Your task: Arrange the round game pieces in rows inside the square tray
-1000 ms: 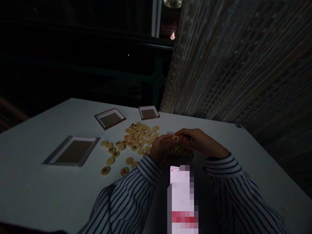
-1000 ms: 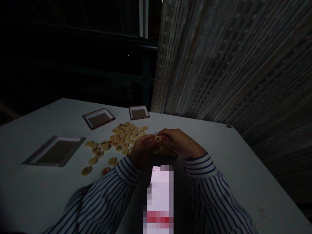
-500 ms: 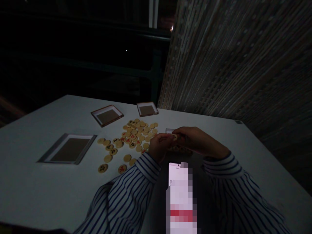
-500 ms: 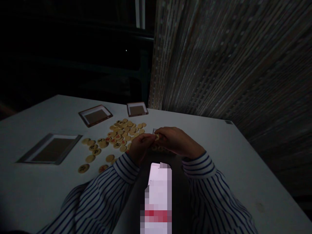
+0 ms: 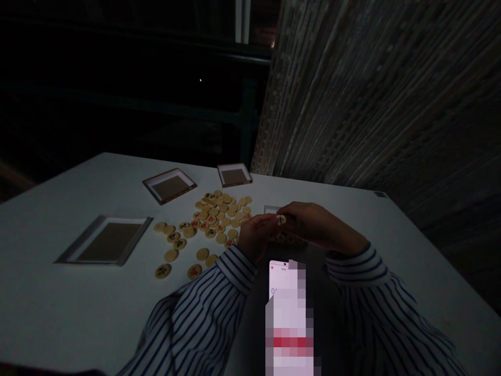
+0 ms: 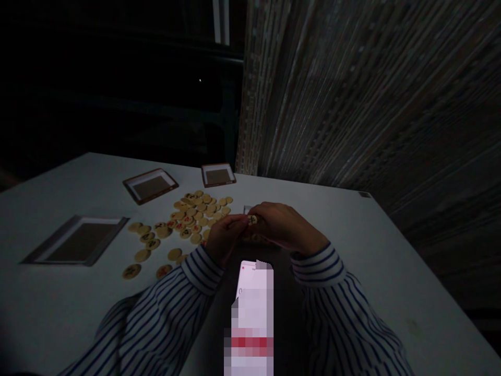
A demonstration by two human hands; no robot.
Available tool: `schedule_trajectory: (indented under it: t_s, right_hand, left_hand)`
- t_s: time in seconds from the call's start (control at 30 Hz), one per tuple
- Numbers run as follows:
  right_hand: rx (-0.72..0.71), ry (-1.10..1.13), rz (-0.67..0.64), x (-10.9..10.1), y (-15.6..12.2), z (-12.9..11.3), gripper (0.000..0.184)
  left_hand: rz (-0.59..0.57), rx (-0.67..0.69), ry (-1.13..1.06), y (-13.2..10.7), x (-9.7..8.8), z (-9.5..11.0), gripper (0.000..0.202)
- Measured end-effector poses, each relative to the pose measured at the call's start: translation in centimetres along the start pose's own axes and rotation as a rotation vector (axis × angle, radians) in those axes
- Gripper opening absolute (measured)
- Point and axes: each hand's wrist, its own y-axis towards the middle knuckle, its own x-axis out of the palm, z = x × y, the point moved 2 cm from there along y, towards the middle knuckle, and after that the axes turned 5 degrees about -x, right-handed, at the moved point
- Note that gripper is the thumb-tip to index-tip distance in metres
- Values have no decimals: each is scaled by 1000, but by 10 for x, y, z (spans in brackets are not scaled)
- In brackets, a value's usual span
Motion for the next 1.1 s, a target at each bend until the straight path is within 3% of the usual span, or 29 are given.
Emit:
schedule_trajectory:
  t_s: [0.23, 0.4, 0.53, 0.73, 0.97, 1.1]
  right_hand:
    - [35, -10, 0, -5, -4, 3, 22]
    - [94, -14, 5, -15, -9, 7, 24]
    - [137, -5, 32, -19, -13, 13, 23]
    - [182, -8, 44, -20, -16, 21, 26]
    - [188, -48, 24, -13, -16, 31, 27]
    - [224, -94, 0, -8, -15, 38, 28]
  left_hand:
    - [41, 186, 212, -6, 1, 4, 13]
    - [160, 405, 568, -2, -9, -1, 11]
    - [153, 583, 855, 5, -16, -8, 16]
    - [122, 583, 1059, 13, -25, -23, 23]
    - [61, 561, 1092, 12, -26, -28, 30]
    - [93, 585, 1075, 10, -24, -30, 30]
